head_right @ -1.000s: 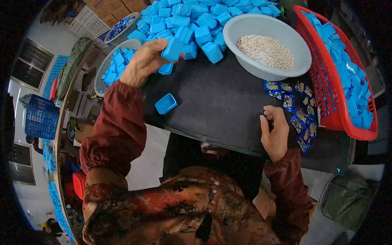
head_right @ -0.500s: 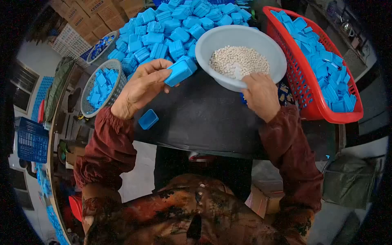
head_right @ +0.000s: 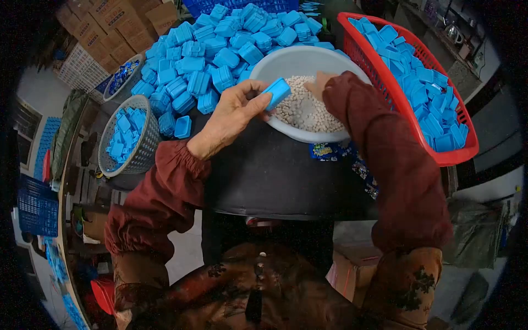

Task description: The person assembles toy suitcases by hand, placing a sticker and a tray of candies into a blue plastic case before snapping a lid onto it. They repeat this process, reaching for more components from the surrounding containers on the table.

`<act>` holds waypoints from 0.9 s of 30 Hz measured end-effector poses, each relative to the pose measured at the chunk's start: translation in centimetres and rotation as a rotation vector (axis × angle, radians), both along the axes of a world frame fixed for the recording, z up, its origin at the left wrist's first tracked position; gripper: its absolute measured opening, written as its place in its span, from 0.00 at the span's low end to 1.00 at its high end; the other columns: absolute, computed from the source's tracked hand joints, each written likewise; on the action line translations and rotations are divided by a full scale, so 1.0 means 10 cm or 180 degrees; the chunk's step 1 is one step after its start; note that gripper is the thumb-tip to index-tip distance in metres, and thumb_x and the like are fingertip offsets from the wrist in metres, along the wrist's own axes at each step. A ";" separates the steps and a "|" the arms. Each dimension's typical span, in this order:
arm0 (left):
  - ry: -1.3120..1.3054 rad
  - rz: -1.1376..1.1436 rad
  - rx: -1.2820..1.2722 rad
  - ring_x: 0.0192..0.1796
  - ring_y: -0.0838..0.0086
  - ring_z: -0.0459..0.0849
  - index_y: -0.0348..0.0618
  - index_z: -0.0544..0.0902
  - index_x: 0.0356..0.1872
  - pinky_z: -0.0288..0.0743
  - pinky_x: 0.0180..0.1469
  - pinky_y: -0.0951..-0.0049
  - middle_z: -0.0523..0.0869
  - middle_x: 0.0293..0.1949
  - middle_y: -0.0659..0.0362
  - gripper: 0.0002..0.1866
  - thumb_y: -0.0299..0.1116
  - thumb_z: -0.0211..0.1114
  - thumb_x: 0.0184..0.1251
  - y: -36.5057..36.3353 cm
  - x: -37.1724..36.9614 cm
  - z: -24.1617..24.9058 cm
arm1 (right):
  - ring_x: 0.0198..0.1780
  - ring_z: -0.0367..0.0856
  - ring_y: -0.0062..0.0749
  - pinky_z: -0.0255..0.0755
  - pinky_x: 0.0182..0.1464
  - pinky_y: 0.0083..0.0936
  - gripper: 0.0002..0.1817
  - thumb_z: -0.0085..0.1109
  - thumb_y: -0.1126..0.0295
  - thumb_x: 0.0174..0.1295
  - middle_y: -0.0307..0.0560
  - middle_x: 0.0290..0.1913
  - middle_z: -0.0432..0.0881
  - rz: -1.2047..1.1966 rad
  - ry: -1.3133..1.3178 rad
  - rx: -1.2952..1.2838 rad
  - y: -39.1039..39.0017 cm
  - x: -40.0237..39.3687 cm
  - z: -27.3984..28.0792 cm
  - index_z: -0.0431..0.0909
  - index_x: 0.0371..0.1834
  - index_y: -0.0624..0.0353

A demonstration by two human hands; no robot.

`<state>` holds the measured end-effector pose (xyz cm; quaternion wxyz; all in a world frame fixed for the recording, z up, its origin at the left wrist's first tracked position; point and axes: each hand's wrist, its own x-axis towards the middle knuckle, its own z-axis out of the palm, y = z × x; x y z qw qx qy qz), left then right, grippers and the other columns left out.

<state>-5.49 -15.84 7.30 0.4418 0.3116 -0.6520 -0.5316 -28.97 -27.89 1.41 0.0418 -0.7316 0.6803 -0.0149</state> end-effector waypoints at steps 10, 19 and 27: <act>0.0064 -0.0036 0.0324 0.41 0.75 0.81 0.29 0.72 0.55 0.76 0.41 0.76 0.81 0.41 0.54 0.22 0.38 0.60 0.69 0.03 0.05 -0.02 | 0.42 0.79 0.40 0.72 0.47 0.35 0.11 0.46 0.65 0.64 0.48 0.39 0.80 0.2135 -0.1061 0.0883 0.61 0.60 0.21 0.76 0.43 0.54; 0.0111 0.0267 0.0334 0.36 0.76 0.81 0.28 0.73 0.49 0.77 0.37 0.78 0.82 0.37 0.53 0.19 0.31 0.67 0.63 0.04 -0.07 -0.04 | 0.31 0.78 0.46 0.72 0.42 0.37 0.13 0.47 0.66 0.63 0.56 0.27 0.79 0.2449 -0.0614 -0.0029 0.78 0.12 0.19 0.78 0.32 0.64; -0.1245 0.0307 -0.0684 0.43 0.66 0.82 0.27 0.71 0.54 0.77 0.44 0.70 0.82 0.43 0.46 0.34 0.25 0.75 0.43 -0.10 -0.42 -0.02 | 0.20 0.66 0.21 0.57 0.20 0.18 0.13 0.47 0.62 0.69 0.41 0.25 0.73 -0.0500 -0.6279 0.0897 0.61 -0.09 0.60 0.71 0.29 0.55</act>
